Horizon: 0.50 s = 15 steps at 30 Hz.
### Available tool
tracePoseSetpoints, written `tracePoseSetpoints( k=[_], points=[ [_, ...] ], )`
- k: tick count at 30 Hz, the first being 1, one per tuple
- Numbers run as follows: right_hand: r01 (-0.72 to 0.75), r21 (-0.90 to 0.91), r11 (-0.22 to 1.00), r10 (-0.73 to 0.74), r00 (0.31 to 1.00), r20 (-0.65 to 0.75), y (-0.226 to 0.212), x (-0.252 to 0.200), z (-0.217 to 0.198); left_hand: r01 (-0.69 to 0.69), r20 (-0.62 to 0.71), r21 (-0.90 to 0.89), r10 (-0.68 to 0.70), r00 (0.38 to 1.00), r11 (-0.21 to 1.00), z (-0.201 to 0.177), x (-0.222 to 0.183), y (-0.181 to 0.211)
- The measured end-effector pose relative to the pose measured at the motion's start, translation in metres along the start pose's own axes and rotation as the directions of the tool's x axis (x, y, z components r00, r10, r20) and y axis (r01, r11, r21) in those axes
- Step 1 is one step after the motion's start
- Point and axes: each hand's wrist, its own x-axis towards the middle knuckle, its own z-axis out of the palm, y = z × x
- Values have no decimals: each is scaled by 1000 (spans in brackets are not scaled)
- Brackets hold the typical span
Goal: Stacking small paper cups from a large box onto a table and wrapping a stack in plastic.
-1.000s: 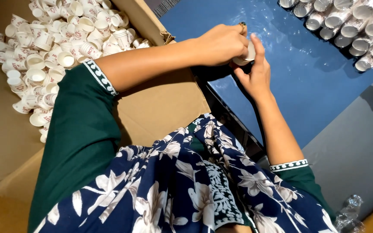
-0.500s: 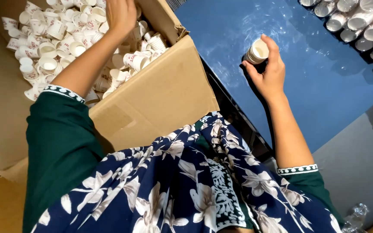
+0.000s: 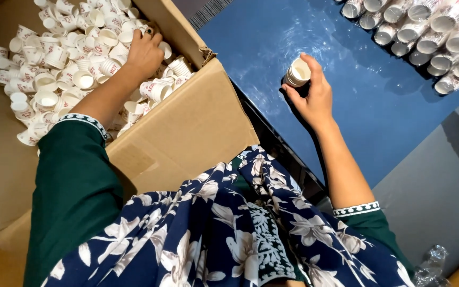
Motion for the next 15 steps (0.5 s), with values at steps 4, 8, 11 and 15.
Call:
tracePoseSetpoints(
  k=[4,8,11,15],
  points=[
    [-19,26,999,19,1000,6,1,-1,0,-88,10,52,88,996,995,-36,7,12],
    [-2,19,1000,2,1000,2,0,-1,0,-50,0,128,50,999,990,-69,18,14],
    [-16,45,999,16,1000,7,0,-1,0,68,14,3,-69,998,998,-83,30,-7],
    [20,4,1000,-20,1000,-21,1,-1,1,163,-243,-221,-216,946,961,-94,37,-42]
  ],
)
